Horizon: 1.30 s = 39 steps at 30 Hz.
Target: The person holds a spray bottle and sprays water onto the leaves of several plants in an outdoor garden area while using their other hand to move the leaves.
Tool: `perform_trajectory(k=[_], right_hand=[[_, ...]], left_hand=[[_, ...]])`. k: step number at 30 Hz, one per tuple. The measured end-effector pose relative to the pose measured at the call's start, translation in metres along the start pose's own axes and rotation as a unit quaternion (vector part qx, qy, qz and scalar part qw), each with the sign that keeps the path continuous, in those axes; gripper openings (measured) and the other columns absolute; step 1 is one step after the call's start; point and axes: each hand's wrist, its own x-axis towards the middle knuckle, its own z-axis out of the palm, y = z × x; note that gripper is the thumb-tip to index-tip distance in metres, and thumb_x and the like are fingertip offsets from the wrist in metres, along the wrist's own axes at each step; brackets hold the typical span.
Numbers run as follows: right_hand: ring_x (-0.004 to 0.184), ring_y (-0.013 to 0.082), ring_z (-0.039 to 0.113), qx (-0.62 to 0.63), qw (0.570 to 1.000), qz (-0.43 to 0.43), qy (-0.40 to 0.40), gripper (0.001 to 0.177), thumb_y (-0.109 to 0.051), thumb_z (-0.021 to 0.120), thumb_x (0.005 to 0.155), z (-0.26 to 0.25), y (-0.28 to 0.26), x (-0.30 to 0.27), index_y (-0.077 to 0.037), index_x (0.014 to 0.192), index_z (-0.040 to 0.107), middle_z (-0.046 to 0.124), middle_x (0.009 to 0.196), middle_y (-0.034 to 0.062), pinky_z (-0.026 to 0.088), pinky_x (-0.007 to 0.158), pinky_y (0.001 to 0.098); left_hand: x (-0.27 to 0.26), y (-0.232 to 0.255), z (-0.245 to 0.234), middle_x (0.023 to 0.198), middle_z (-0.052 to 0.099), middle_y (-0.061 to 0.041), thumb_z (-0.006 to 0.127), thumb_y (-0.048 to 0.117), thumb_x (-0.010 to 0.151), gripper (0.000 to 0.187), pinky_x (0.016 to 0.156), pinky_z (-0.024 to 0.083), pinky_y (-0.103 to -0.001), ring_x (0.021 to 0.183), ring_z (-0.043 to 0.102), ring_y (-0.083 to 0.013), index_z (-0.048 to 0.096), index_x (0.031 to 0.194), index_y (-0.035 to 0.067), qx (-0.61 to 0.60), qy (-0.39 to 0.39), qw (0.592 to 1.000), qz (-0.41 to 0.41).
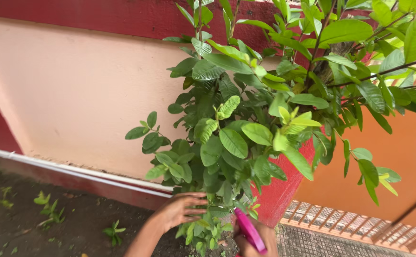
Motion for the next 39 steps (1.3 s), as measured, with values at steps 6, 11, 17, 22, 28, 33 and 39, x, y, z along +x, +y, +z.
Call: perform_trajectory(k=[6, 11, 17, 22, 28, 33, 39], right_hand=[[0.071, 0.0275, 0.082, 0.281, 0.948, 0.1, 0.112, 0.041, -0.008, 0.063, 0.055, -0.037, -0.095, 0.029, -0.003, 0.092, 0.079, 0.082, 0.079, 0.0181, 0.063, 0.07, 0.0386], [0.064, 0.027, 0.075, 0.172, 0.968, 0.159, 0.088, 0.015, -0.012, 0.066, 0.061, -0.009, -0.116, 0.04, -0.006, 0.073, 0.074, 0.072, 0.064, 0.0162, 0.06, 0.068, 0.0367], [0.06, 0.0223, 0.078, 0.308, 0.922, 0.226, 0.068, 0.034, -0.007, 0.062, 0.057, -0.016, -0.154, 0.042, -0.008, 0.088, 0.076, 0.078, 0.078, 0.0124, 0.061, 0.063, 0.0335], [0.053, 0.0256, 0.072, 0.344, 0.894, 0.244, 0.149, 0.035, -0.004, 0.059, 0.058, -0.048, -0.17, 0.048, -0.004, 0.09, 0.073, 0.078, 0.073, 0.0135, 0.057, 0.054, 0.0368], [0.057, 0.0254, 0.073, 0.216, 0.954, 0.172, 0.115, 0.013, -0.007, 0.061, 0.064, 0.013, -0.128, 0.041, -0.002, 0.073, 0.069, 0.071, 0.066, 0.0134, 0.057, 0.059, 0.0365], [0.071, 0.022, 0.079, 0.228, 0.96, 0.148, 0.061, 0.03, -0.009, 0.062, 0.063, 0.044, -0.127, 0.039, -0.007, 0.088, 0.078, 0.079, 0.077, 0.0118, 0.063, 0.07, 0.0364], [0.06, 0.0249, 0.077, 0.267, 0.942, 0.168, 0.119, 0.028, -0.006, 0.06, 0.057, 0.0, -0.158, 0.057, -0.002, 0.08, 0.075, 0.075, 0.069, 0.016, 0.06, 0.06, 0.039]], left_hand=[[0.08, -0.027, -0.1, 0.124, 0.066, -0.018, 0.065, 0.025, 0.094, 0.038, 0.08, 0.059, -0.035, 0.1, 0.066, -0.0258, 0.072, 0.128, 0.008, -0.122, 0.275, 0.953, 0.024], [0.069, 0.019, -0.094, 0.121, 0.065, -0.006, 0.055, 0.04, 0.095, 0.04, 0.089, 0.055, -0.047, 0.104, 0.064, -0.0188, 0.058, 0.125, 0.014, -0.194, 0.139, 0.962, 0.136], [0.059, 0.056, -0.064, 0.12, 0.07, -0.012, 0.049, 0.043, 0.098, 0.046, 0.094, 0.053, -0.045, 0.107, 0.067, -0.0269, 0.061, 0.13, 0.012, -0.202, 0.028, 0.963, 0.178], [0.052, 0.066, -0.06, 0.125, 0.068, -0.011, 0.044, 0.034, 0.101, 0.041, 0.096, 0.056, -0.049, 0.112, 0.065, -0.0291, 0.062, 0.132, 0.014, -0.247, 0.029, 0.955, 0.158], [0.039, 0.066, -0.06, 0.134, 0.065, -0.009, 0.041, 0.031, 0.102, 0.04, 0.099, 0.056, -0.047, 0.121, 0.064, -0.0284, 0.063, 0.132, 0.017, -0.224, 0.019, 0.958, 0.178], [0.035, 0.074, -0.074, 0.138, 0.064, -0.017, 0.039, 0.039, 0.103, 0.041, 0.098, 0.056, -0.048, 0.118, 0.066, -0.0305, 0.063, 0.13, 0.019, -0.18, 0.023, 0.975, 0.126], [0.07, 0.059, -0.112, 0.12, 0.065, -0.002, 0.058, 0.039, 0.093, 0.033, 0.089, 0.045, -0.039, 0.104, 0.054, -0.0196, 0.067, 0.119, 0.02, -0.097, 0.176, 0.978, 0.052]])
